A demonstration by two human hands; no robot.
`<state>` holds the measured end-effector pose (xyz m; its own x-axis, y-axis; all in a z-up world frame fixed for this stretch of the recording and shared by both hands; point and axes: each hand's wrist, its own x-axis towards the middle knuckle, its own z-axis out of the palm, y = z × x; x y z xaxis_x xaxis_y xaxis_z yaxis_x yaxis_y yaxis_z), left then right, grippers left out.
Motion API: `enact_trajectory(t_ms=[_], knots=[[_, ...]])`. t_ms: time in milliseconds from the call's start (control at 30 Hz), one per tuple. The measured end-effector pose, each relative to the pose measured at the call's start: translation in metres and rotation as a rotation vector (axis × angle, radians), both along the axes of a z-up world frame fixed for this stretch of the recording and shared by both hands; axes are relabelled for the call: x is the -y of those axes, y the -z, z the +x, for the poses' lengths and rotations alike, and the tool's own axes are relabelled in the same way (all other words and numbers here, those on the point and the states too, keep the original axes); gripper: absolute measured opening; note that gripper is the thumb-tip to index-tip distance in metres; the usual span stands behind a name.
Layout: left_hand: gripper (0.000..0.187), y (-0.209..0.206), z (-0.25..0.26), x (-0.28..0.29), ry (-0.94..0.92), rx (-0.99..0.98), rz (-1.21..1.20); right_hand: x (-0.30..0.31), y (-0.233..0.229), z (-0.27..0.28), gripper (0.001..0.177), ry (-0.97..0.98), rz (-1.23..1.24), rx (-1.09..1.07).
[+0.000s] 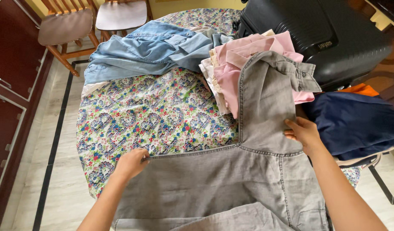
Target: The person folds several garments including a gray denim jacket, a light blue denim jacket, and a patterned shirt on a round table. The folded items are stacked neatly, and a black suitcase is moved aside during the process.
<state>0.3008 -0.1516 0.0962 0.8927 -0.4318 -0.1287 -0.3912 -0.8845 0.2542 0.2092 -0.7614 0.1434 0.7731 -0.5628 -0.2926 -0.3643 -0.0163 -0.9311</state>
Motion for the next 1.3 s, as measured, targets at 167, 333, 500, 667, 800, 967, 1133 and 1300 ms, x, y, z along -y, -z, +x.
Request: enact_trajectory(t_ms=[167, 333, 500, 667, 800, 967, 1133, 1300], knots=[[0.015, -0.041, -0.022, -0.006, -0.078, -0.018, -0.076, -0.006, -0.013, -0.020, 0.018, -0.002, 0.047, 0.160], [0.014, -0.079, -0.074, -0.025, -0.028, 0.035, -0.283, -0.006, -0.020, -0.080, 0.016, -0.008, 0.099, 0.273], [0.020, -0.087, -0.134, -0.042, 0.108, -0.003, -0.312, 0.002, -0.001, -0.173, 0.015, 0.011, 0.117, 0.250], [0.020, -0.070, -0.194, -0.050, 0.070, -0.065, -0.227, 0.013, 0.030, -0.268, 0.015, 0.054, 0.130, 0.178], [0.021, -0.041, -0.235, -0.056, 0.052, -0.043, -0.153, 0.007, 0.067, -0.331, 0.021, 0.022, 0.088, 0.098], [0.041, -0.015, -0.277, -0.058, -0.033, -0.060, -0.143, -0.010, 0.098, -0.366, 0.043, -0.031, -0.023, -0.211], [0.042, -0.024, -0.274, -0.047, -0.115, -0.202, 0.042, -0.019, 0.091, -0.354, 0.067, -0.041, -0.200, -0.296], [0.031, -0.045, -0.256, -0.004, 0.006, -0.011, -0.069, -0.030, 0.054, -0.307, 0.060, -0.057, -1.068, -0.064]])
